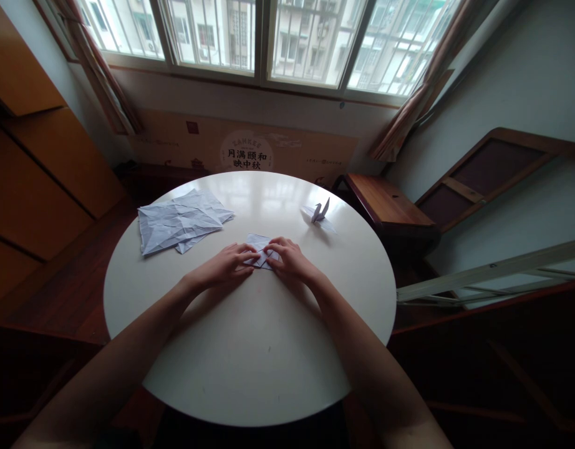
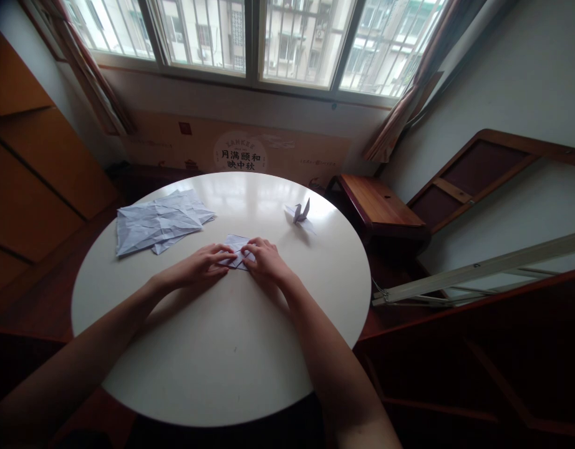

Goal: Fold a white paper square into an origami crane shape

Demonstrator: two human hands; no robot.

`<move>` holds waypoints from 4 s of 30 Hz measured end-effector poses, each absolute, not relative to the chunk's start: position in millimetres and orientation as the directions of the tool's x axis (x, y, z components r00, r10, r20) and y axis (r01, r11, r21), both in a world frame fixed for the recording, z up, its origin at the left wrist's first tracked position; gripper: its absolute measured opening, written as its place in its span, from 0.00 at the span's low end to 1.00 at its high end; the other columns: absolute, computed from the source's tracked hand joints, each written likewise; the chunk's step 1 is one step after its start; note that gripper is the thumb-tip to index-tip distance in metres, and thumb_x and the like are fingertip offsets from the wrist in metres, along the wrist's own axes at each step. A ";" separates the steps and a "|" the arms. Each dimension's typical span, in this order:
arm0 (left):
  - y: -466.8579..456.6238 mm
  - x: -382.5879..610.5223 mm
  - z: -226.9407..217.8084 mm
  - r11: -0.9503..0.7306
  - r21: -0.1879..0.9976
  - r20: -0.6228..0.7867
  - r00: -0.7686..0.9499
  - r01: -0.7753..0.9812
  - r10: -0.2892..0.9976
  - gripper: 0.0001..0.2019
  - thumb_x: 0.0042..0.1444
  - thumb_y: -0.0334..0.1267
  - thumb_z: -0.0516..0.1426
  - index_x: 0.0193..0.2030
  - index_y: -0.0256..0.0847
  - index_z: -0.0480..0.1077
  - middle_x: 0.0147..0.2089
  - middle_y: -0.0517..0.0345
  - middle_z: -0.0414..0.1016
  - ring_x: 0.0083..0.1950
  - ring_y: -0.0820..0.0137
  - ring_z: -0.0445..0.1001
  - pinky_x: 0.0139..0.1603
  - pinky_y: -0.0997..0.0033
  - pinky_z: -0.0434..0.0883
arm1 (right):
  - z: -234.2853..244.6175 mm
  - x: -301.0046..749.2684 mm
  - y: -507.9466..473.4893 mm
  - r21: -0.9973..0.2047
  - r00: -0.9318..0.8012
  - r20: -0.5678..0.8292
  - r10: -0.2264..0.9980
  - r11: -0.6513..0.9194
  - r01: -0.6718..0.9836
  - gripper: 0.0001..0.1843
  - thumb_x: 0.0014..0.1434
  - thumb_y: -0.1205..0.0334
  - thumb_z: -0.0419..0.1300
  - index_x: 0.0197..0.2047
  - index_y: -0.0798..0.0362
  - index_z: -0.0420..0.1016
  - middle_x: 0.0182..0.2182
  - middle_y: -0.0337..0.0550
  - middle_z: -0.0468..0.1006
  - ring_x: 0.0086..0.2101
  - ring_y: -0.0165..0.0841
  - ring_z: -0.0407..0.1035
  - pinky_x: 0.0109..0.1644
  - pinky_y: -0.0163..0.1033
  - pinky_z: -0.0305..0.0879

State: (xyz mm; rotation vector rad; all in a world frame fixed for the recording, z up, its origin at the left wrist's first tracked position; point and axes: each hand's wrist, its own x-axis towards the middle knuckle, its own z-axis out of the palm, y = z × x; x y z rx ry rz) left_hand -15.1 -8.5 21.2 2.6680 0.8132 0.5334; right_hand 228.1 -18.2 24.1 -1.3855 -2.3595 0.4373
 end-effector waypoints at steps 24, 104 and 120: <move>-10.0 -14.8 24.3 -0.791 0.394 0.247 0.775 0.469 0.582 0.18 0.66 0.36 0.57 0.62 0.46 0.70 0.59 0.47 0.70 0.59 0.58 0.70 0.61 0.58 0.68 | 20.5 228.9 -16.6 -0.444 -0.454 0.171 0.874 0.480 0.757 0.14 0.64 0.60 0.61 0.52 0.48 0.78 0.55 0.50 0.72 0.56 0.44 0.65 0.62 0.53 0.58; -6.3 -17.7 17.3 -0.814 0.368 0.250 0.796 0.449 0.551 0.19 0.68 0.38 0.56 0.64 0.46 0.68 0.60 0.48 0.69 0.59 0.58 0.69 0.61 0.58 0.66 | 19.5 229.6 -15.8 -0.446 -0.464 0.160 0.872 0.483 0.754 0.14 0.64 0.59 0.61 0.52 0.48 0.77 0.55 0.49 0.72 0.56 0.44 0.65 0.62 0.53 0.57; -6.0 -17.8 17.6 -0.811 0.373 0.255 0.790 0.451 0.557 0.19 0.67 0.39 0.56 0.64 0.46 0.69 0.60 0.47 0.69 0.59 0.58 0.70 0.62 0.57 0.66 | 22.1 229.4 -17.4 -0.452 -0.465 0.151 0.873 0.479 0.752 0.14 0.64 0.59 0.61 0.53 0.49 0.77 0.55 0.50 0.72 0.57 0.44 0.64 0.63 0.53 0.57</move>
